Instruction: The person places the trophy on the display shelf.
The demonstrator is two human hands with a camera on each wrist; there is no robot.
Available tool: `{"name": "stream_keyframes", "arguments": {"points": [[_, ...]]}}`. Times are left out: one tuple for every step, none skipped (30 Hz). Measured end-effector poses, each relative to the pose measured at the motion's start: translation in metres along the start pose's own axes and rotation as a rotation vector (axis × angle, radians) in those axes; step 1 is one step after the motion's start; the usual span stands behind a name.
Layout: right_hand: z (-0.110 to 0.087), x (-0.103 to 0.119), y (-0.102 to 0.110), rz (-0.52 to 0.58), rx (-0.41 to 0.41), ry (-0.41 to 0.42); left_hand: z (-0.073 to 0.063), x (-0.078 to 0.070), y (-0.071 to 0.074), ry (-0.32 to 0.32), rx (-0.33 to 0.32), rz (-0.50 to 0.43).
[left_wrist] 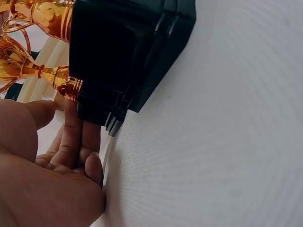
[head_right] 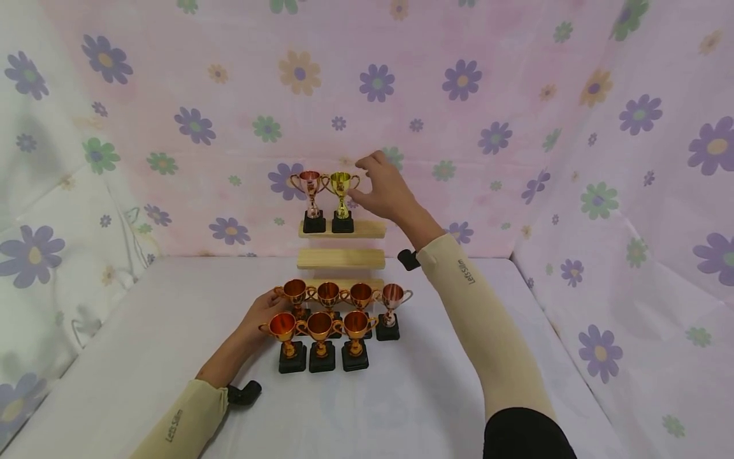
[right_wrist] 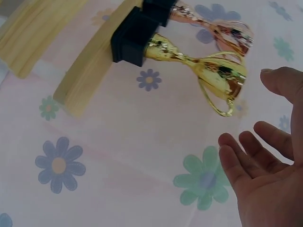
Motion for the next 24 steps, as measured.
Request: {"name": "stream_keyframes", "arguments": {"points": [[-0.003, 0.0, 0.003, 0.007, -0.011, 0.007, 0.0, 0.0, 0.0, 0.0, 0.003, -0.001], [-0.005, 0.0, 0.005, 0.011, -0.021, 0.014, 0.0, 0.0, 0.0, 0.005, 0.002, -0.004], [-0.007, 0.001, 0.008, 0.014, -0.03, 0.024, 0.0, 0.0, 0.0, 0.005, 0.004, -0.004], [-0.01, 0.001, 0.01, 0.02, -0.038, 0.035, 0.0, 0.0, 0.0, 0.001, 0.003, -0.001], [-0.012, 0.001, 0.011, 0.024, -0.043, 0.047, -0.001, 0.0, 0.0, -0.004, 0.004, -0.001], [-0.015, 0.001, 0.013, 0.029, -0.049, 0.062, -0.001, 0.0, 0.0, -0.002, 0.002, -0.006], [-0.018, 0.002, 0.014, 0.037, -0.054, 0.077, -0.001, -0.001, 0.0, -0.003, 0.001, -0.012], [-0.021, 0.002, 0.015, 0.039, -0.061, 0.09, -0.002, -0.001, 0.0, -0.005, 0.001, -0.015], [-0.024, 0.003, 0.015, 0.043, -0.067, 0.103, -0.002, -0.001, 0.0, -0.007, 0.002, -0.018], [-0.028, 0.003, 0.016, 0.041, -0.074, 0.114, -0.002, -0.001, 0.0, -0.008, 0.003, -0.02], [-0.031, 0.004, 0.016, 0.038, -0.081, 0.123, -0.002, -0.001, 0.0, -0.004, 0.003, -0.021], [-0.034, 0.004, 0.016, 0.035, -0.086, 0.132, -0.002, 0.0, -0.001, -0.003, 0.003, -0.016], [-0.038, 0.005, 0.016, 0.032, -0.09, 0.139, -0.002, 0.0, -0.001, -0.003, 0.003, -0.012], [-0.04, 0.006, 0.016, 0.032, -0.094, 0.146, -0.002, 0.0, -0.001, -0.001, 0.003, -0.008], [-0.043, 0.006, 0.016, 0.034, -0.098, 0.154, -0.002, 0.0, -0.001, 0.001, 0.0, 0.0], [-0.046, 0.006, 0.016, 0.037, -0.102, 0.161, -0.001, 0.0, -0.001, 0.004, -0.003, 0.007], [-0.049, 0.007, 0.016, 0.046, -0.108, 0.166, -0.001, 0.0, -0.001, 0.003, -0.006, 0.014], [-0.052, 0.006, 0.015, 0.055, -0.114, 0.171, -0.002, 0.0, -0.001, 0.003, -0.009, 0.015], [-0.055, 0.006, 0.015, 0.064, -0.121, 0.176, -0.002, 0.0, -0.001, 0.005, -0.009, 0.011], [-0.058, 0.005, 0.015, 0.076, -0.128, 0.181, -0.002, 0.0, -0.001, 0.004, -0.01, 0.016], [-0.061, 0.004, 0.016, 0.086, -0.136, 0.184, -0.002, 0.0, -0.001, 0.003, -0.009, 0.023], [-0.064, 0.004, 0.016, 0.096, -0.143, 0.188, -0.003, 0.0, 0.0, 0.003, -0.008, 0.023], [-0.068, 0.004, 0.017, 0.106, -0.148, 0.192, -0.003, -0.001, 0.0, 0.004, -0.007, 0.02], [-0.071, 0.003, 0.017, 0.11, -0.152, 0.199, -0.003, -0.001, 0.0, 0.005, -0.006, 0.016]]}}
Point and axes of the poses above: each hand's wrist, its own z-axis towards the middle knuckle, its own y-axis out of the back of the hand, x = y × z, the point moved 7 cm from there along z, towards the middle knuckle, and after that the axes turned 12 degrees about z, right-handed, at the moved point
